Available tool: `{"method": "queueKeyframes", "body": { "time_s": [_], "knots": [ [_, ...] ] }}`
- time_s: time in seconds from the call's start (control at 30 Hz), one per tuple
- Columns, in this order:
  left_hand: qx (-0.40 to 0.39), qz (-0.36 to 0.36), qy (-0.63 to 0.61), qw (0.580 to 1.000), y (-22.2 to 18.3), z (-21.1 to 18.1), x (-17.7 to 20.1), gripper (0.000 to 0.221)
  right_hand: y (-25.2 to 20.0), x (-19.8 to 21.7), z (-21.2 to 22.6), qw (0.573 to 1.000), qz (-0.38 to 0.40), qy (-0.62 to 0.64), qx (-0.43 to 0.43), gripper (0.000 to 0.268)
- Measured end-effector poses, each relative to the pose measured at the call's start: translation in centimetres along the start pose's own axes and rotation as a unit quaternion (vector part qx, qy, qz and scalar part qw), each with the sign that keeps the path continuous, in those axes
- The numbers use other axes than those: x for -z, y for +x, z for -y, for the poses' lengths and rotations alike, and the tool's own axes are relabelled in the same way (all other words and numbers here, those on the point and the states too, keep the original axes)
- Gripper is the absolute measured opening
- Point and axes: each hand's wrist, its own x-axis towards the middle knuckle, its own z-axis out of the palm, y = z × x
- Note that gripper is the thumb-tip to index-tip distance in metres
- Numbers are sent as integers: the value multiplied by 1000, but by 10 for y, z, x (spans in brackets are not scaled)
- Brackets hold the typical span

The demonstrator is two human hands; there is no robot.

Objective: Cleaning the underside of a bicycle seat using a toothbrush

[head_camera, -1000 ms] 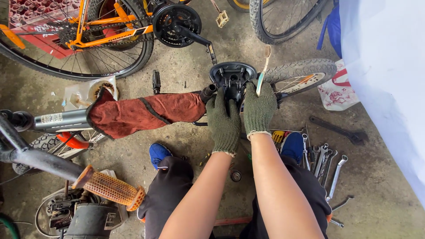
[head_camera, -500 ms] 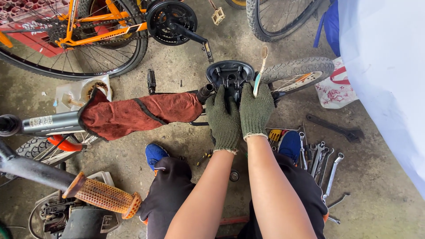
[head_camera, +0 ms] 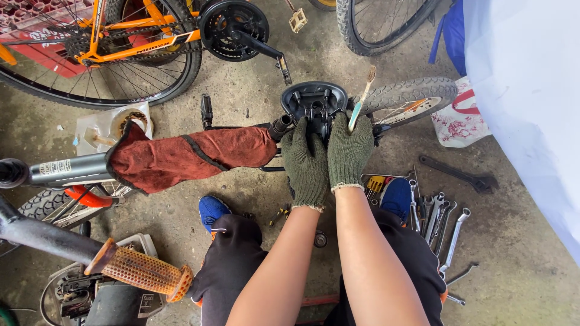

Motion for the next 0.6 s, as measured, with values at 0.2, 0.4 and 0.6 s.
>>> {"method": "queueKeyframes", "body": {
  "time_s": [0.2,0.4,0.6],
  "knots": [
    [-15,35,90,995,17,60,-10,47,4,-2,-5,999,-6,3,-36,18],
    [71,57,12,996,18,42,2,42,7,-11,-17,998,-66,-17,0,15],
    [-19,96,-124,987,20,11,30,38,11,25,7,995,-9,97,5,15]
  ]
}}
